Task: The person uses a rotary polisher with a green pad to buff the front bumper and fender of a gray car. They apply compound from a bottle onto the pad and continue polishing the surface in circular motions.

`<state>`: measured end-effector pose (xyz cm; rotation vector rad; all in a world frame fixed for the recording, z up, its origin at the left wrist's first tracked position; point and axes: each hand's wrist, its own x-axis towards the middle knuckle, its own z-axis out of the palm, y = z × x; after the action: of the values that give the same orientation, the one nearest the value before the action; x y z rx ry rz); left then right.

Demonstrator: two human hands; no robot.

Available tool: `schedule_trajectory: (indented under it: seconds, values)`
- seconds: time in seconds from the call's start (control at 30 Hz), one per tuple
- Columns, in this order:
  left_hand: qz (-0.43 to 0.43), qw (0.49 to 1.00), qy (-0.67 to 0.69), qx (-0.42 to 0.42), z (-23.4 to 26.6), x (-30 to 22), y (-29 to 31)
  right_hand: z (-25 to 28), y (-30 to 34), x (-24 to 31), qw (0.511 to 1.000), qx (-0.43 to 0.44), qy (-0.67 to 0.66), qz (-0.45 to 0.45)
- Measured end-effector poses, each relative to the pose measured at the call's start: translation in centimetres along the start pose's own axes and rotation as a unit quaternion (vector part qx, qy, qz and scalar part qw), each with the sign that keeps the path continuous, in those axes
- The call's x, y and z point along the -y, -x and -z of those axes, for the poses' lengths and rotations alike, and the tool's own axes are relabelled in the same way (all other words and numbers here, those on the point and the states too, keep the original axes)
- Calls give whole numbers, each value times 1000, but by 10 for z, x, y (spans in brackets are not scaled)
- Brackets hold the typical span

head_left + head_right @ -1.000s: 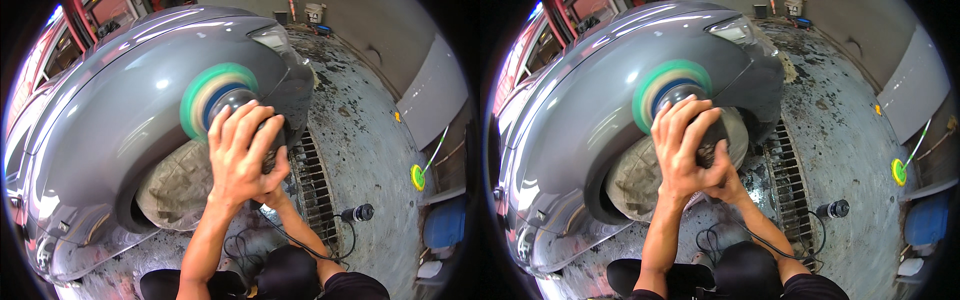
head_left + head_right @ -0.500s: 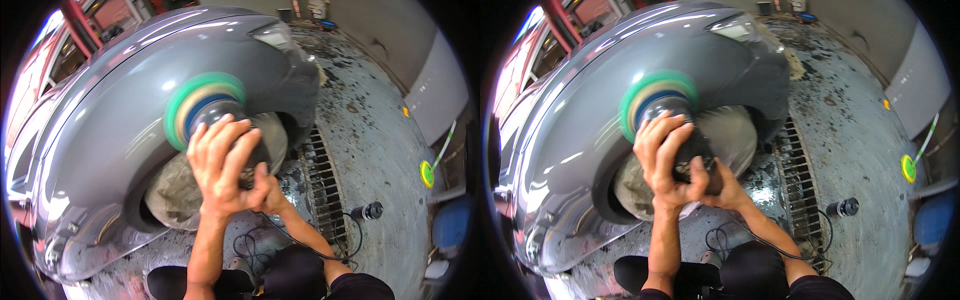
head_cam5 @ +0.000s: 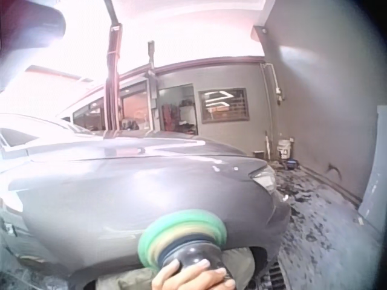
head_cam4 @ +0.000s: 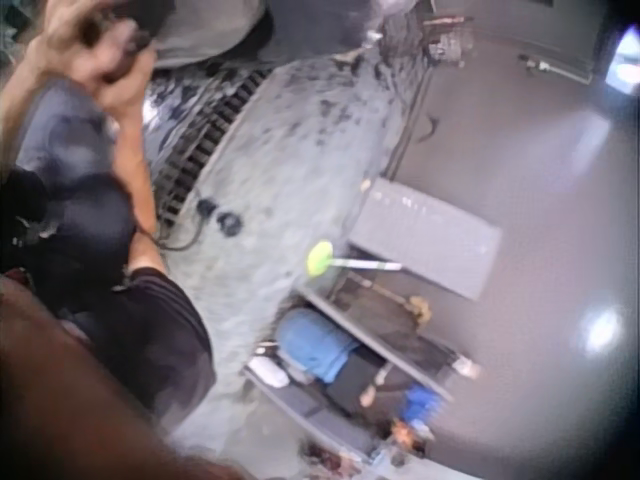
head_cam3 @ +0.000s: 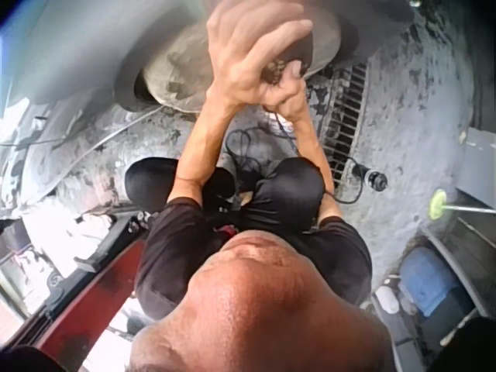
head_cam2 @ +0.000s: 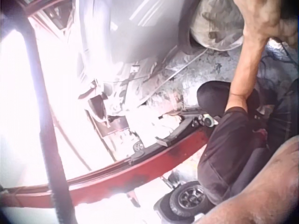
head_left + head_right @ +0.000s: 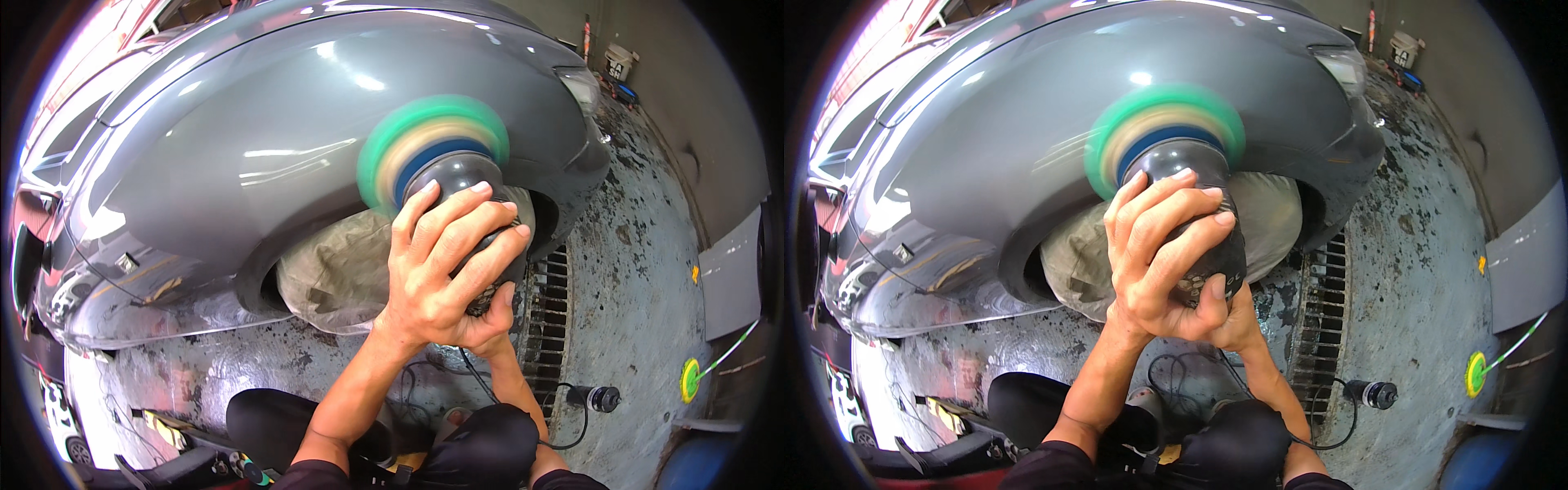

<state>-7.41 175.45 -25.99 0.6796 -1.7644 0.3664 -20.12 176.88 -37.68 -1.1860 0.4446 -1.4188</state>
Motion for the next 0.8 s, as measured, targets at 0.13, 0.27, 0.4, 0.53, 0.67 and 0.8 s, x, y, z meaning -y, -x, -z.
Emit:
schedule_trajectory:
  seconds: [0.13,0.27,0.4,0.53,0.67,0.8]
  values:
    - [-13,1000,-15,-1,13,6,7,-7,-1,-7,1000,23,-1,-18]
    - [3,1000,-14,-24,27,7,16,-10,-2,-22,998,21,-44,-44]
    - [19,998,-12,-50,37,10,26,-10,-4,-29,996,43,1,-73]
    - [31,997,-17,-63,48,12,35,-8,-4,-23,988,100,83,-89]
    - [34,996,-17,-84,53,15,44,0,-8,-33,975,155,156,-42]
    - [35,994,-16,-103,60,19,52,-9,-10,-27,969,167,183,-20]
